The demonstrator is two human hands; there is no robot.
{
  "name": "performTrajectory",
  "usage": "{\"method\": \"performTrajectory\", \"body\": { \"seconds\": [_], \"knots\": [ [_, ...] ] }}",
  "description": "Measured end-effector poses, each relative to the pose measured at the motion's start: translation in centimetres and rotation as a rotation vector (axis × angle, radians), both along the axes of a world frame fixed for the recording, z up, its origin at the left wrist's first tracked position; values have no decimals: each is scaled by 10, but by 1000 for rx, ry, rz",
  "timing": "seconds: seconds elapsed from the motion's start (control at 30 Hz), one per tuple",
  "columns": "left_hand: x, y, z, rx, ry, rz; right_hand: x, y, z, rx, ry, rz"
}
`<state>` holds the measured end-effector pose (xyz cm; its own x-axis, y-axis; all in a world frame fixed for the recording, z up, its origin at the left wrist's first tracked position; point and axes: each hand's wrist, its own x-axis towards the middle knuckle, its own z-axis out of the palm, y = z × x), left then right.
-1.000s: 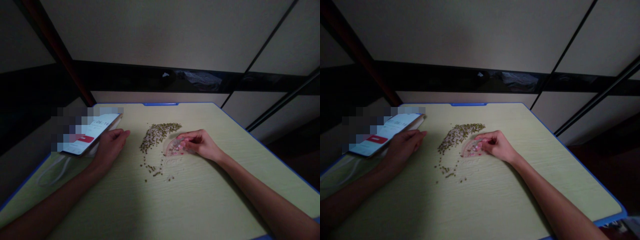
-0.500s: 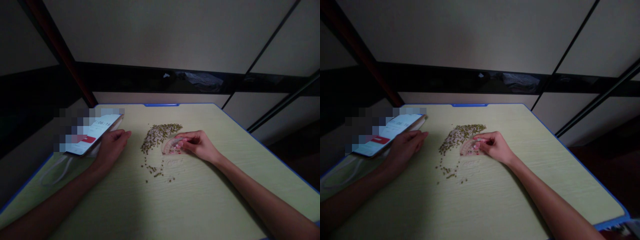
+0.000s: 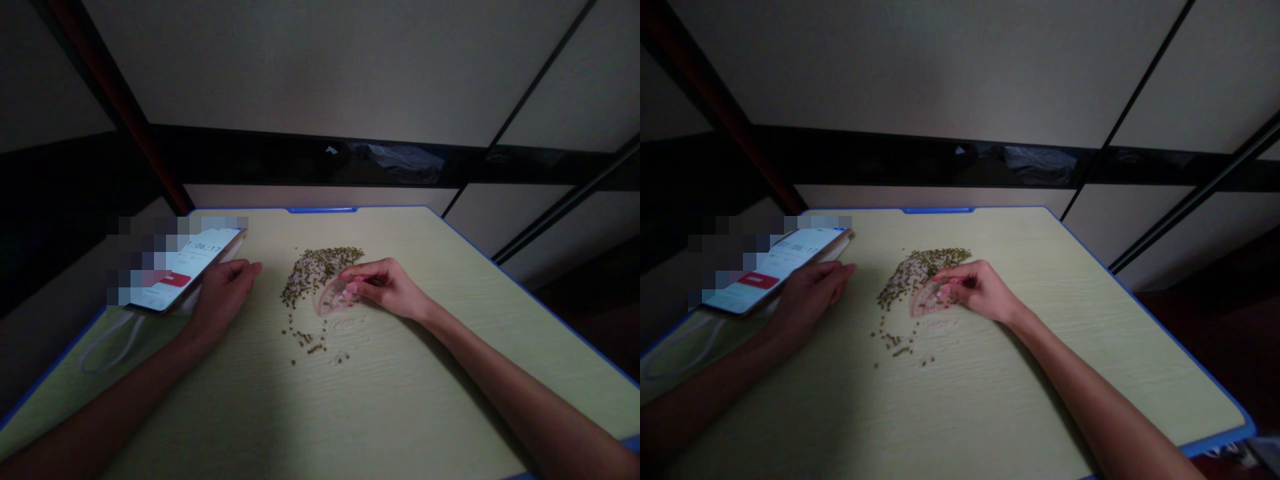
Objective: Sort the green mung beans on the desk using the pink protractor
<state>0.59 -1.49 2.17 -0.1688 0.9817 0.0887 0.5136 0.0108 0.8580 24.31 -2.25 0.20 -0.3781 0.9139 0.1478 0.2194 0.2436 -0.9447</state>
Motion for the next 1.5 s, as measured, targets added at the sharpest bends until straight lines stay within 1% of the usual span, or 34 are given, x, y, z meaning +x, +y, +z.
{"method": "performTrajectory", "body": {
  "seconds": [0.13, 0.33, 0.6, 0.77, 1.07, 1.27, 1.5],
  "knots": [
    [0, 0, 0, -5, -9, 1, 5, 1, -2, -44, 58, 50],
    [-2, 3, -3, 16, -1, -19, 10, -1, -2, -134, 92, 75],
    [0, 0, -1, 0, -25, -12, 19, -2, -1, -128, 4, 93],
    [-1, 1, -2, 3, -17, -13, 20, -5, 0, -117, -19, 103],
    [0, 0, -1, 1, -33, -8, 9, -10, -2, -143, 56, 32],
    [-1, 2, -3, 5, -32, -26, 16, -8, -1, -152, 36, 24],
    [-2, 2, -5, 14, -39, -30, 21, -5, -6, -80, -4, -32]
  ]
}}
